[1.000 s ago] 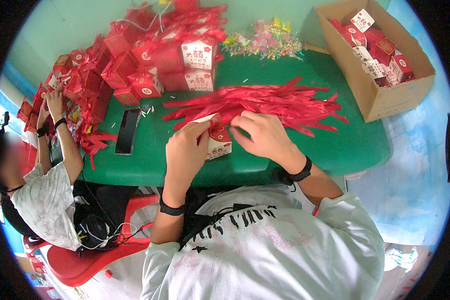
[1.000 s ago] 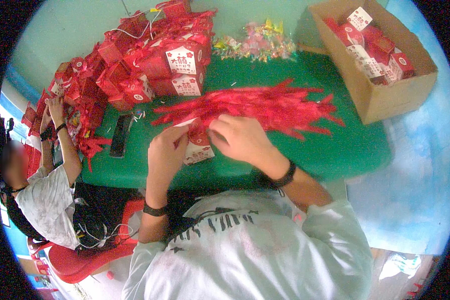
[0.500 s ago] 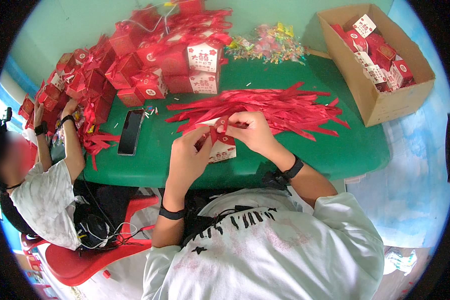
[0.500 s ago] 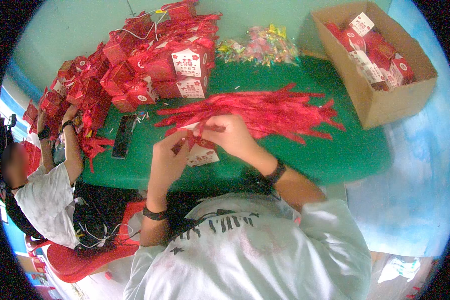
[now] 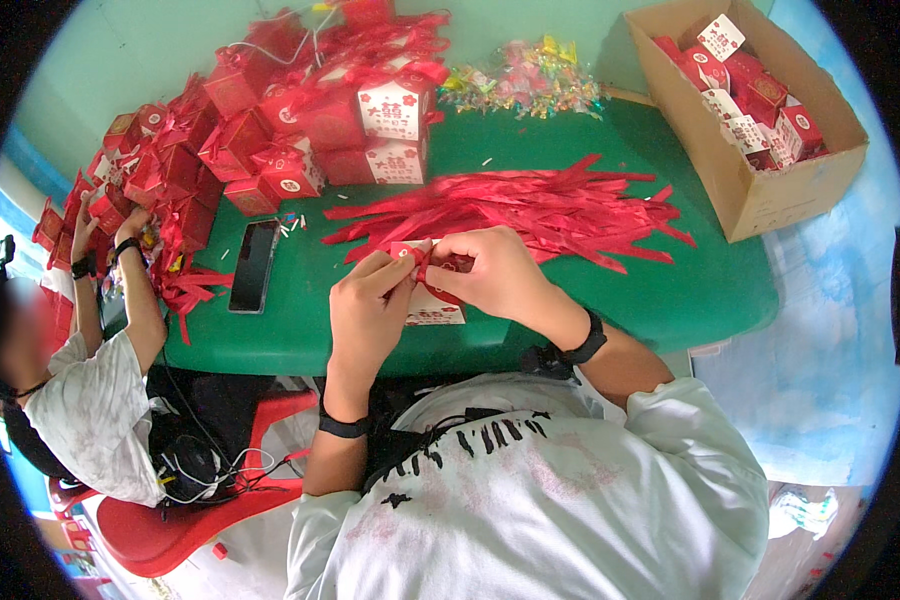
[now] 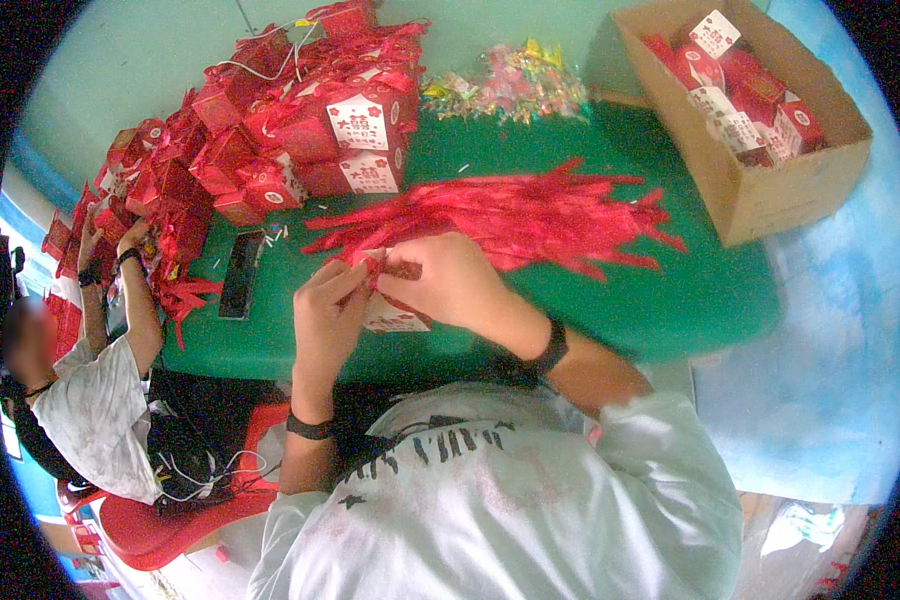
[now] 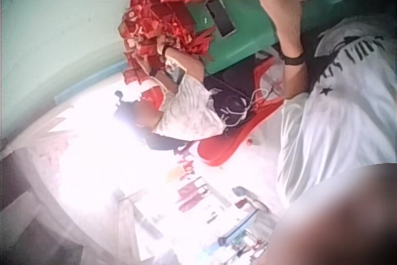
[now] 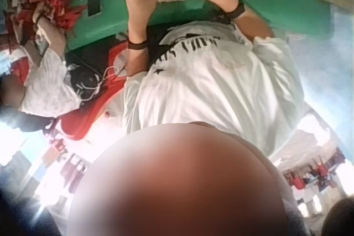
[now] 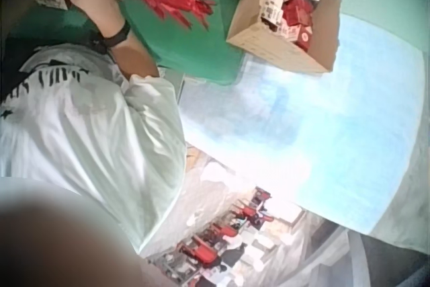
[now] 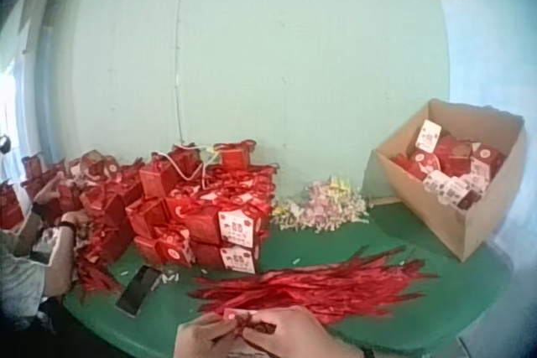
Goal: The person assembles small red gift boxes by filling them with wrapped candies, closing the lids, and tying red ribbons around them. Completed boxes are placed into a cardboard box on the right side of the table.
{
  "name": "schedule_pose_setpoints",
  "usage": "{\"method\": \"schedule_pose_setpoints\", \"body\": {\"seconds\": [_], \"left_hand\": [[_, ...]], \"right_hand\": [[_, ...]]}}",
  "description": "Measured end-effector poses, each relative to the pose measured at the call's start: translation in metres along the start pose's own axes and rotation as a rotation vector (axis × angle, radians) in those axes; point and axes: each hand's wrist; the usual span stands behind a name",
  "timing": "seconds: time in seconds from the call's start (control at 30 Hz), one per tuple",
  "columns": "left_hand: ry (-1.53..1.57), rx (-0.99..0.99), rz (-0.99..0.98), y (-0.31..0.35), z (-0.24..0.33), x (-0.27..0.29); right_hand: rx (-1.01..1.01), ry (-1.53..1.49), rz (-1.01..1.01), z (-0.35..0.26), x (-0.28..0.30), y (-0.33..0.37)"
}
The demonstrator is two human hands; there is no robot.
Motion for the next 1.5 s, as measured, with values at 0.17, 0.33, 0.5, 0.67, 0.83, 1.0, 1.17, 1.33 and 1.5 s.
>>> {"method": "schedule_pose_setpoints", "body": {"seconds": [0.17, 0.33, 0.5, 0.67, 0.83, 1.0, 1.17, 1.33, 1.5], "left_hand": [[-0.014, -0.028, 0.051, 0.001, -0.001, -0.004], [-0.003, -0.009, 0.058, 0.003, -0.004, -0.004], [0.022, 0.020, 0.063, 0.005, -0.005, -0.003], [0.058, 0.026, 0.109, 0.005, -0.002, 0.000], [0.029, -0.014, 0.076, 0.002, 0.001, 0.001], [0.032, -0.005, 0.067, 0.003, -0.002, 0.001], [0.039, -0.014, 0.087, 0.002, -0.004, -0.001], [0.005, -0.032, 0.100, 0.002, -0.006, -0.003], [-0.025, -0.041, 0.101, 0.000, -0.006, -0.006]], "right_hand": [[0.141, 0.202, 0.199, -0.007, -0.002, 0.009], [0.202, 0.205, 0.282, -0.013, -0.006, 0.012], [0.283, 0.199, 0.186, 0.005, -0.011, 0.006], [0.355, 0.089, 0.088, 0.005, -0.007, 0.000], [0.385, 0.120, 0.088, 0.009, -0.007, 0.000], [0.415, 0.180, 0.056, 0.015, -0.007, -0.002], [0.454, 0.174, 0.073, 0.018, -0.006, -0.002], [0.429, 0.233, 0.101, 0.014, -0.007, -0.001], [0.373, 0.195, 0.123, 0.007, -0.008, 0.001]]}}
Point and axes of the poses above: each hand's wrist, its own y-axis away from the middle knuckle, its own x-axis out of the back of the hand, z = x × y, and after that the axes turned 11 degrees about -x, right-handed
